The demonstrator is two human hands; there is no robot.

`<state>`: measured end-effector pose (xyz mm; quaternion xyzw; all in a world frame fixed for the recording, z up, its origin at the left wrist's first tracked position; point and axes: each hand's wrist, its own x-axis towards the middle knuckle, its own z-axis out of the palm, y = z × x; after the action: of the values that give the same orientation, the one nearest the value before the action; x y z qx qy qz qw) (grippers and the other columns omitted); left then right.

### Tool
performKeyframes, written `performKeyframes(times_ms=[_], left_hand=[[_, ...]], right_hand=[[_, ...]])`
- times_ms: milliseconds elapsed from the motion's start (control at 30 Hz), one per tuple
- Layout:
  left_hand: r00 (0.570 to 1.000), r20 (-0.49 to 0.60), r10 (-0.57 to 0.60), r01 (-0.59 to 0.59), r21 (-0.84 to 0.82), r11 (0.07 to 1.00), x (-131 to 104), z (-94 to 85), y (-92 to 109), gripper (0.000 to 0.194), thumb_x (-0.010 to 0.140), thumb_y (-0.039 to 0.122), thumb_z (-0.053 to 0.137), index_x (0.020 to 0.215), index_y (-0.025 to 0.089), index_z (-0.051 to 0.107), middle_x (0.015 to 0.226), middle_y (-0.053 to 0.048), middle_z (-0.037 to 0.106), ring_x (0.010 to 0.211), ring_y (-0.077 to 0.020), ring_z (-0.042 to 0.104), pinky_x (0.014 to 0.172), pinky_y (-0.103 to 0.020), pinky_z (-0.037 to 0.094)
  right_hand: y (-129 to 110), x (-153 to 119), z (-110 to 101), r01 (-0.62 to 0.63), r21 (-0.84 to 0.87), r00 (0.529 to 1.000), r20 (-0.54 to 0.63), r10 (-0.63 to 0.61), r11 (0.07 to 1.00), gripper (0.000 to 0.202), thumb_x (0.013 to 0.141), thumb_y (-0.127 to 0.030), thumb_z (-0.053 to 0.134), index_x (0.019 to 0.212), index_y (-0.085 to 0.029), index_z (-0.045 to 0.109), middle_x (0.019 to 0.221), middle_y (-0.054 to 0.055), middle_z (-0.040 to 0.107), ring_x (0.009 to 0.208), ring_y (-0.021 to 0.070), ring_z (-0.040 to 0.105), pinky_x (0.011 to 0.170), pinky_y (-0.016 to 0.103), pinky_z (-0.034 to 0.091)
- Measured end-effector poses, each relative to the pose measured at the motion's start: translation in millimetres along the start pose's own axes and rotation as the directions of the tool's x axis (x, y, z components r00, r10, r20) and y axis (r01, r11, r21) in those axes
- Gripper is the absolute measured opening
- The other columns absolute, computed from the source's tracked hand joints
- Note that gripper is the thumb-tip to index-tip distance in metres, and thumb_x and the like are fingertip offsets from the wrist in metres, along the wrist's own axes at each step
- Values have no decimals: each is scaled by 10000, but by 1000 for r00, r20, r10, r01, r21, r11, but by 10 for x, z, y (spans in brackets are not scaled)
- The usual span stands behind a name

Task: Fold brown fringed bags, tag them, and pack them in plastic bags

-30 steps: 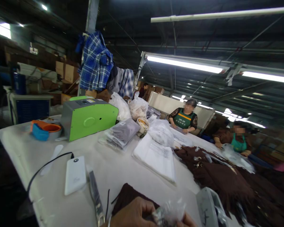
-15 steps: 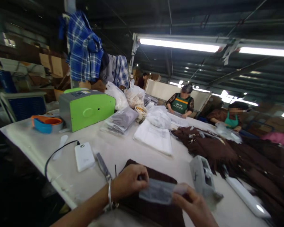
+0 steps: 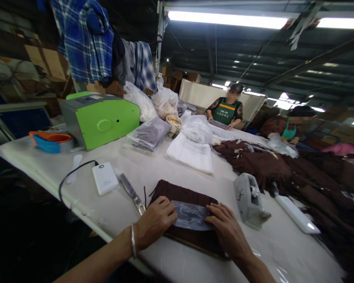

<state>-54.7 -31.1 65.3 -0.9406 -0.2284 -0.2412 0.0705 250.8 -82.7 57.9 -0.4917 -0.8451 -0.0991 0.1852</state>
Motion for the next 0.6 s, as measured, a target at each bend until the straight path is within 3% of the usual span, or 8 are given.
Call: performKeyframes(times_ms=[67, 167, 300, 433, 600], left_hand=[[1000, 10, -27, 27, 0, 1000, -42, 70, 24, 105, 940, 209, 558, 843, 179, 588, 830, -22, 582, 812, -186, 501, 865, -361, 398], [998, 8, -66, 67, -14, 998, -69, 72, 54, 82, 941, 204, 550, 879, 183, 598, 842, -22, 584, 818, -188, 504, 877, -369, 399], [996, -40, -75, 75, -9, 997, -72, 13, 58, 113, 961, 201, 507, 898, 183, 599, 838, -21, 592, 818, -185, 520, 916, -380, 393], [988, -132, -84, 83, -13, 996, -38, -43, 10, 183, 993, 176, 432, 938, 185, 606, 855, -15, 605, 851, -163, 536, 1001, -380, 357], [986, -131, -107, 112, 27, 993, -55, 5, -30, 175, 979, 178, 462, 887, 180, 611, 864, -17, 623, 865, -160, 554, 1050, -400, 342]], right_hand=[[61, -65, 56, -18, -36, 1000, -12, 17, 999, 386, 863, -59, 445, 1003, -317, 696, 1260, 3, 650, 1207, 224, 561, 1058, 484, 386], [57, -80, 3, -68, -20, 988, -139, 65, 997, 432, 847, -36, 390, 1044, -288, 680, 1239, 29, 655, 1191, 233, 570, 1050, 516, 391], [-276, 109, -170, -114, 140, 960, -239, 145, 984, 341, 922, -126, 436, 1179, -250, 623, 1284, 62, 617, 1245, 232, 525, 1072, 481, 404], [-697, 376, -186, 59, 158, 978, -205, -26, 986, 472, 930, -146, 470, 1388, -264, 469, 1417, 43, 520, 1339, 239, 440, 1127, 471, 354], [-837, 519, 140, 158, 36, 977, -148, -151, 987, 623, 933, -200, 479, 1516, -209, 256, 1488, 74, 436, 1381, 280, 385, 1128, 508, 344]])
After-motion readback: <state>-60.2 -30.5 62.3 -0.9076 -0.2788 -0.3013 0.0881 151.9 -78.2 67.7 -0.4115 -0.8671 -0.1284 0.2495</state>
